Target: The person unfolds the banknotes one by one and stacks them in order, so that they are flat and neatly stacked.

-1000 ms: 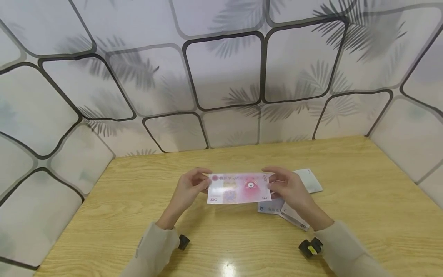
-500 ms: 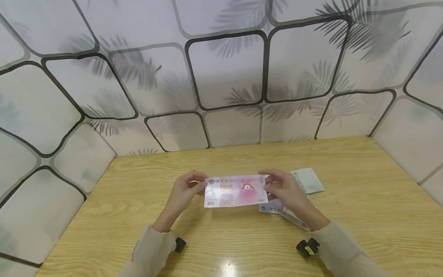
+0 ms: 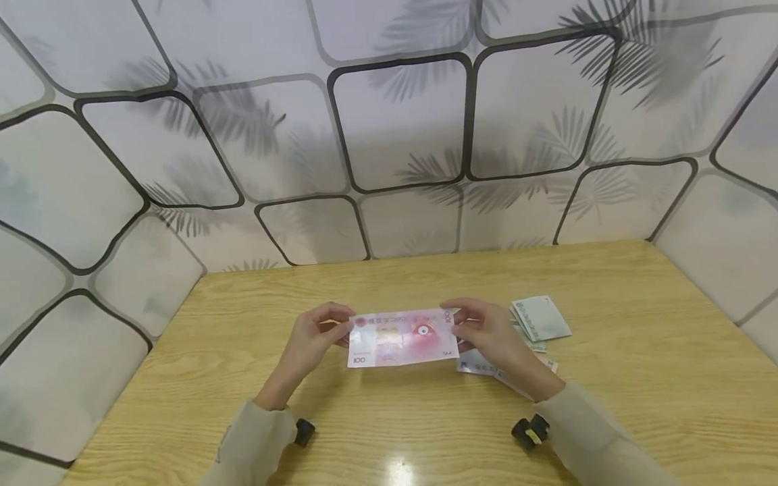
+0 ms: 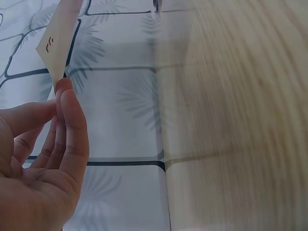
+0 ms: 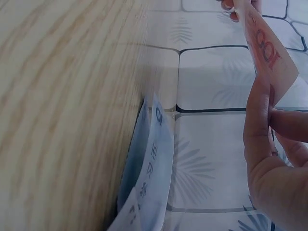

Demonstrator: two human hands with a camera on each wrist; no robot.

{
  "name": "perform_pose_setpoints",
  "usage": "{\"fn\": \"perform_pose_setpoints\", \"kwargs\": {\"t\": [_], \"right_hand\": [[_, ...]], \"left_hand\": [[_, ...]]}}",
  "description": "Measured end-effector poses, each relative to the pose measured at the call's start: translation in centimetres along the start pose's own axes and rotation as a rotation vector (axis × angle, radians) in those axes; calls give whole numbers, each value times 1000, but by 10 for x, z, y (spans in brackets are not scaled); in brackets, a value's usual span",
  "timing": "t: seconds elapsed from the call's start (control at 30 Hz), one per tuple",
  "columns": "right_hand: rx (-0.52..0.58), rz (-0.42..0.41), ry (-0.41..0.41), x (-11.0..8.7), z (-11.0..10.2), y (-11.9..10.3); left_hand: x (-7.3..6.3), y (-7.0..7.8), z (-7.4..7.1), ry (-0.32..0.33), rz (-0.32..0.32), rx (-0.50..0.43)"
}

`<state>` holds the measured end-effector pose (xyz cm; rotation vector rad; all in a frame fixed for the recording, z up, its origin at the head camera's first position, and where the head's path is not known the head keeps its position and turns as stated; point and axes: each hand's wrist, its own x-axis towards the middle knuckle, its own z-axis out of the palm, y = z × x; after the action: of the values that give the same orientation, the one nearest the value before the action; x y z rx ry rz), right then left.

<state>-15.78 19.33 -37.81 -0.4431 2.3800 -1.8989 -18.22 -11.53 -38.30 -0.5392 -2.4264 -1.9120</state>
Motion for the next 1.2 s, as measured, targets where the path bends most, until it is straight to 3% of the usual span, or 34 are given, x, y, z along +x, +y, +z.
{"fn": "perform_pose_setpoints", "kwargs": {"t": [0.3,0.53,0.73,1.2], "right_hand": [[27,6,-23,4,8,0],[71,-27,-73,6,13,3],[62,36,-72,5,21,9],[-32,96,-112,7,29,7]], "left_hand": [[-6,-5,-10,-16,-12,10],[-10,-4,-13,3,-56,18],[-14,-5,-17,-23,-58,40],[-17,-11,-24,-87,-61,40]]}}
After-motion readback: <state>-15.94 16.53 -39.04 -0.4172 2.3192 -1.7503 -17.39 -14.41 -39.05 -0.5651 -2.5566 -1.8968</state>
